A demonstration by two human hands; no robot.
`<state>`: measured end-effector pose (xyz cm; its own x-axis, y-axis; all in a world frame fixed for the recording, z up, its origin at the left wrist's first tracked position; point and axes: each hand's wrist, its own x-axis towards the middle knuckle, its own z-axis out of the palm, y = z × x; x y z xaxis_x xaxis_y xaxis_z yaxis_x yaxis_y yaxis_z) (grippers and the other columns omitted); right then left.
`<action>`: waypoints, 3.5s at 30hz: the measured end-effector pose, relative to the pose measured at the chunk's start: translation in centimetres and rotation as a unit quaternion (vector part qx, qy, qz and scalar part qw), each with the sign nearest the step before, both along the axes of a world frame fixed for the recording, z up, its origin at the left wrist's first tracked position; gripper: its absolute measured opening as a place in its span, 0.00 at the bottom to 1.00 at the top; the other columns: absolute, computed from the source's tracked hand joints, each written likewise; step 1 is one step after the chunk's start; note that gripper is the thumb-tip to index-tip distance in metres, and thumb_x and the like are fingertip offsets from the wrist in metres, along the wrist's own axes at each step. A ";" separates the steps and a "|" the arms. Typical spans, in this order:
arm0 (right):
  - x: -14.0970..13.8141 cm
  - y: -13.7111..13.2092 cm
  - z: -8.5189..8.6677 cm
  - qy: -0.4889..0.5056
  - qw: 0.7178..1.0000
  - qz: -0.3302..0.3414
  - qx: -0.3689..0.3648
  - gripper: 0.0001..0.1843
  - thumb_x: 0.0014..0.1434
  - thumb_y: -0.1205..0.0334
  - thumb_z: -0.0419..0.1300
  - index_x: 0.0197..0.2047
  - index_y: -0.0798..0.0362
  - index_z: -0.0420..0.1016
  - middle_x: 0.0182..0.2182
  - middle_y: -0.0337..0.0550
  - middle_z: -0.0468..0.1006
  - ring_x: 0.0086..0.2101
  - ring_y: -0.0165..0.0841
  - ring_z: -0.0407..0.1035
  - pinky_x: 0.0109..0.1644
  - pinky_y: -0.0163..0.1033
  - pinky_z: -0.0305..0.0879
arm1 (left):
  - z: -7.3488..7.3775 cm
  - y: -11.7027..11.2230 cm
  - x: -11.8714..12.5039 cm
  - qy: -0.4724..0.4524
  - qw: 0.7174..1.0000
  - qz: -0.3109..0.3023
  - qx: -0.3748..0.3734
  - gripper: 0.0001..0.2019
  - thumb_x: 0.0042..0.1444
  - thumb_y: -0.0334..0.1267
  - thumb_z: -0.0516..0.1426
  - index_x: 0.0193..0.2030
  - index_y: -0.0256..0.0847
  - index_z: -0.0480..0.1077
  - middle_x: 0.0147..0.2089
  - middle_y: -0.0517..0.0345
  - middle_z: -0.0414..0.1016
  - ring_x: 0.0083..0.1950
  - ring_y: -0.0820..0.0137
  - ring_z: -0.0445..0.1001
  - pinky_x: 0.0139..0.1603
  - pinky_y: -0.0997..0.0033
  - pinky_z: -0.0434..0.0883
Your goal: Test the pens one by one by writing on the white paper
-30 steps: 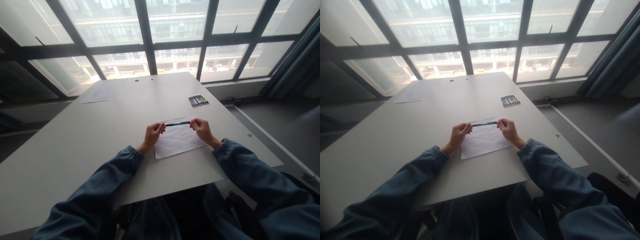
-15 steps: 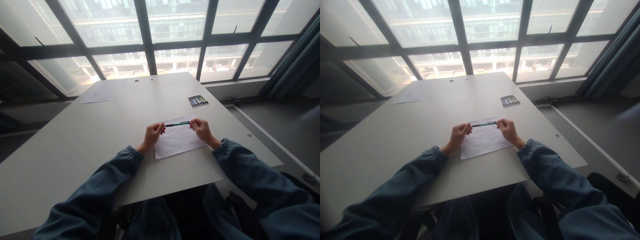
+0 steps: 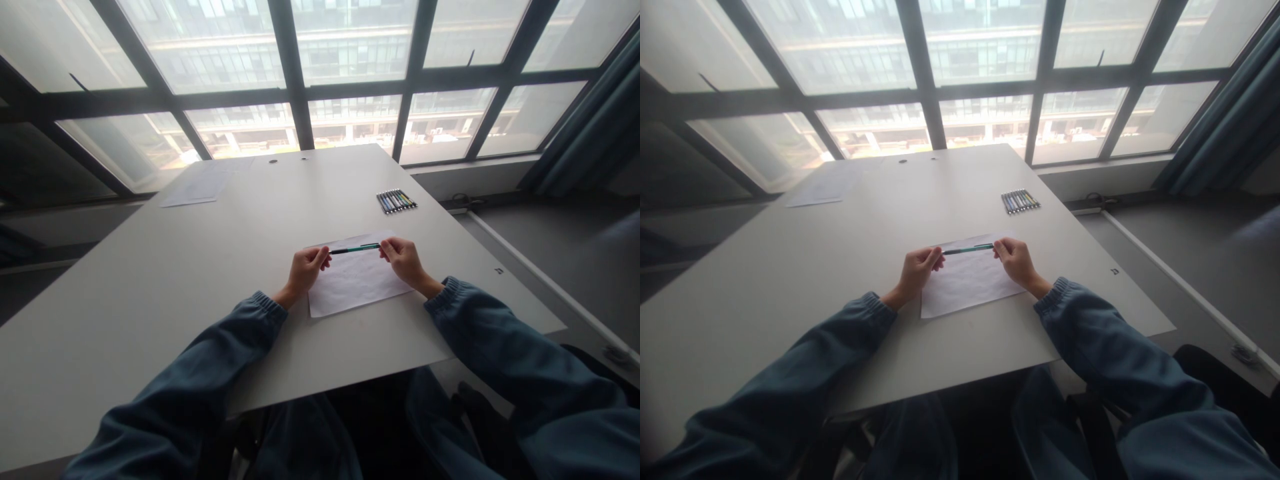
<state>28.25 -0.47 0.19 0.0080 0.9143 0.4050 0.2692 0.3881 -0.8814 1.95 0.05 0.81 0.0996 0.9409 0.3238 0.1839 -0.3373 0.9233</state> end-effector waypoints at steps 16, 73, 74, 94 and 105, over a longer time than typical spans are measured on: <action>0.0 0.3 -0.4 0.012 1.000 0.005 -0.011 0.26 0.63 0.40 0.58 0.25 0.54 0.73 0.22 0.42 0.73 0.24 0.31 0.65 0.28 0.37 0.60 | 0.0 -0.1 0.0 0.011 1.000 -0.004 -0.002 0.25 0.60 0.57 0.59 0.24 0.36 0.75 0.20 0.56 0.72 0.22 0.74 0.67 0.24 0.75 0.63; -0.3 0.2 -0.2 0.184 0.972 0.088 -0.113 0.15 0.53 0.52 0.71 0.33 0.57 0.81 0.23 0.40 0.75 0.23 0.27 0.62 0.26 0.35 0.55 | -0.3 0.2 -0.5 0.174 0.968 -0.028 0.178 0.19 0.65 0.54 0.55 0.51 0.41 0.73 0.36 0.57 0.78 0.36 0.69 0.75 0.37 0.71 0.69; -0.3 0.2 -0.2 0.189 0.972 0.082 -0.113 0.15 0.52 0.52 0.71 0.32 0.57 0.80 0.23 0.40 0.75 0.23 0.27 0.62 0.26 0.35 0.55 | -0.3 0.2 -0.5 0.171 0.967 -0.015 0.186 0.19 0.63 0.52 0.59 0.54 0.42 0.72 0.38 0.57 0.79 0.37 0.69 0.76 0.38 0.71 0.70; -0.4 0.0 0.0 0.190 0.970 0.091 -0.120 0.15 0.52 0.52 0.71 0.33 0.57 0.80 0.22 0.40 0.75 0.23 0.27 0.62 0.25 0.35 0.55 | -0.2 0.0 -0.4 0.197 0.963 0.000 0.182 0.22 0.69 0.49 0.51 0.28 0.39 0.74 0.27 0.57 0.78 0.28 0.72 0.73 0.34 0.72 0.69; -0.3 0.1 -0.1 0.196 0.970 0.076 -0.123 0.16 0.51 0.51 0.72 0.33 0.56 0.81 0.23 0.41 0.75 0.23 0.27 0.63 0.25 0.35 0.55 | -0.3 0.2 -0.6 0.152 0.971 -0.013 0.182 0.15 0.62 0.48 0.61 0.50 0.43 0.74 0.38 0.56 0.82 0.38 0.69 0.78 0.41 0.70 0.72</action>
